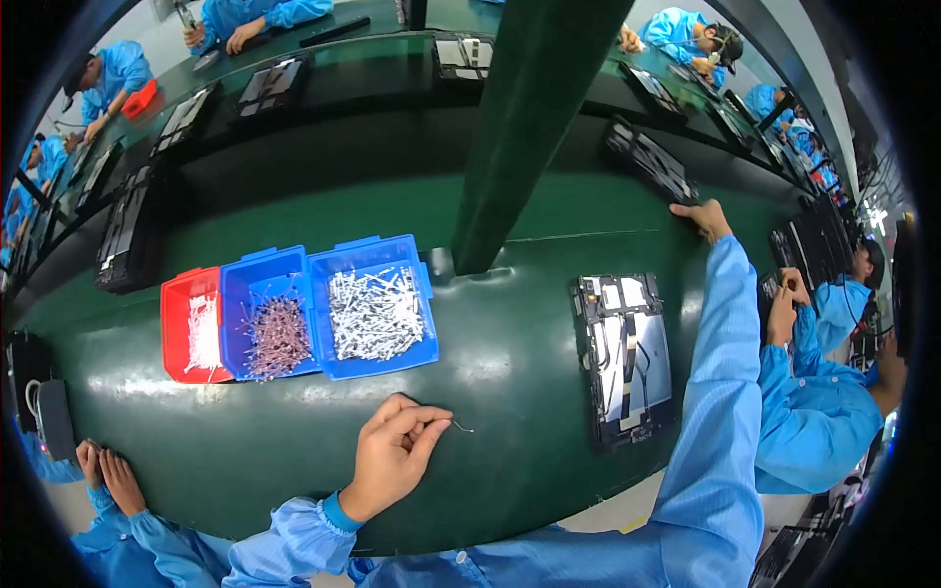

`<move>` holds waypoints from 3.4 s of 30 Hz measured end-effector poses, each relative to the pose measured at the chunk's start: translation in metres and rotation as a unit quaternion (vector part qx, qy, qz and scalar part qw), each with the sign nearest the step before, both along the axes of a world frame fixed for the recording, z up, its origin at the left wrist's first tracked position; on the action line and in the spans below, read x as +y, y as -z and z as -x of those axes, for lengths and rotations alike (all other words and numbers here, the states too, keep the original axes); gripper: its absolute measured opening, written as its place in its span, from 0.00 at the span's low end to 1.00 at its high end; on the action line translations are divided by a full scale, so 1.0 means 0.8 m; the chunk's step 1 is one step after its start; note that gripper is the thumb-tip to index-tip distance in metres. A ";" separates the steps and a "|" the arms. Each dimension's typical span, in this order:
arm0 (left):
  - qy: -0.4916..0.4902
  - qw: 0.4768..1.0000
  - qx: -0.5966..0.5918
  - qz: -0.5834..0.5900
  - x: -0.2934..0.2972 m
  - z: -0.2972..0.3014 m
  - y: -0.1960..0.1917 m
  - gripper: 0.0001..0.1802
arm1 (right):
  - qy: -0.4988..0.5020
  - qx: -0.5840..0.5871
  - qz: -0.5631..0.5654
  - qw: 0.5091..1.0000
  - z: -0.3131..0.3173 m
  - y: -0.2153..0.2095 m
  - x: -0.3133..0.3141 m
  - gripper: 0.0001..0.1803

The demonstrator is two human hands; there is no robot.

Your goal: The person assembles tablet devices on an assembly line by taking small components from bins, connecting wires and ribbon cables to each device by hand, pressing side parts into place, and passing the tablets down the conveyor.

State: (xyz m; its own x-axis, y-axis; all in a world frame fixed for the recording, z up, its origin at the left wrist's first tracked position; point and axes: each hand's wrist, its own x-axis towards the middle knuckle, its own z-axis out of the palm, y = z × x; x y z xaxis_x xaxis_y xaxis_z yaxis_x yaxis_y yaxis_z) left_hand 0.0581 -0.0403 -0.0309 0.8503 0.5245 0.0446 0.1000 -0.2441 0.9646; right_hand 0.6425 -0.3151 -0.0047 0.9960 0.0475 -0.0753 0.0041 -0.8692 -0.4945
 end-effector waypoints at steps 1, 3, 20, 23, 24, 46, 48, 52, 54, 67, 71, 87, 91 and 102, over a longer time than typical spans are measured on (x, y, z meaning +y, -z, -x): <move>0.005 1.000 -0.001 0.001 0.000 -0.002 0.000 0.06 | -0.001 0.017 -0.025 1.000 -0.001 -0.003 0.009 0.26; 0.015 1.000 0.000 -0.008 0.001 -0.005 0.000 0.06 | 0.021 0.058 -0.109 0.992 -0.007 0.004 0.015 0.21; -0.009 0.975 -0.059 0.213 0.012 0.032 0.003 0.08 | -0.008 0.125 -0.644 0.755 0.352 -0.059 0.063 0.14; -0.049 0.967 -0.060 0.243 0.004 0.057 -0.006 0.08 | 0.005 0.111 -0.582 0.806 0.509 -0.041 0.012 0.08; -0.038 0.964 -0.068 0.254 -0.001 0.062 -0.010 0.08 | 0.014 0.155 -0.564 0.811 0.554 -0.032 -0.005 0.07; -0.108 0.974 -0.140 0.140 -0.084 0.072 0.014 0.05 | -0.336 -0.029 -0.206 0.918 0.599 0.008 0.081 0.25; -0.131 0.975 -0.131 0.122 -0.084 0.076 0.014 0.05 | -0.345 -0.026 -0.211 0.914 0.612 0.006 0.086 0.25; -0.119 0.981 -0.098 0.116 -0.069 0.090 0.004 0.05 | -0.352 -0.031 -0.203 0.913 0.613 0.006 0.077 0.26; -0.120 0.973 -0.106 0.168 -0.052 0.098 0.002 0.06 | -0.320 -0.087 -0.195 0.923 0.607 -0.006 0.086 0.25; -0.102 0.988 -0.116 -0.003 -0.036 0.098 -0.022 0.05 | -0.492 0.026 -0.378 0.784 0.656 -0.024 0.156 0.10; -0.115 0.966 -0.093 -0.210 -0.034 0.099 -0.029 0.09 | -0.478 -0.014 -0.389 0.788 0.660 -0.025 0.160 0.09; 0.011 0.956 0.148 0.254 0.037 0.080 -0.023 0.15 | -0.526 0.005 -0.304 0.794 0.627 0.018 0.187 0.06; 0.017 0.953 0.160 0.257 0.041 0.074 -0.026 0.10 | -0.534 0.004 -0.279 0.798 0.626 0.018 0.187 0.06; 0.020 0.955 0.180 0.236 0.044 0.066 -0.028 0.06 | -0.546 -0.019 -0.260 0.797 0.624 0.017 0.189 0.05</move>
State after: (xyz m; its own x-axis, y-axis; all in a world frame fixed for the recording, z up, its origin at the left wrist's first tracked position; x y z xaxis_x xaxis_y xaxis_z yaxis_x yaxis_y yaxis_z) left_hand 0.0057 -0.0053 -0.0088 0.7855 0.3809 -0.4878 0.4454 0.1994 0.8729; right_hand 0.1435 -0.1642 -0.0182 0.3417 0.9013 0.2664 0.6410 -0.0163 -0.7673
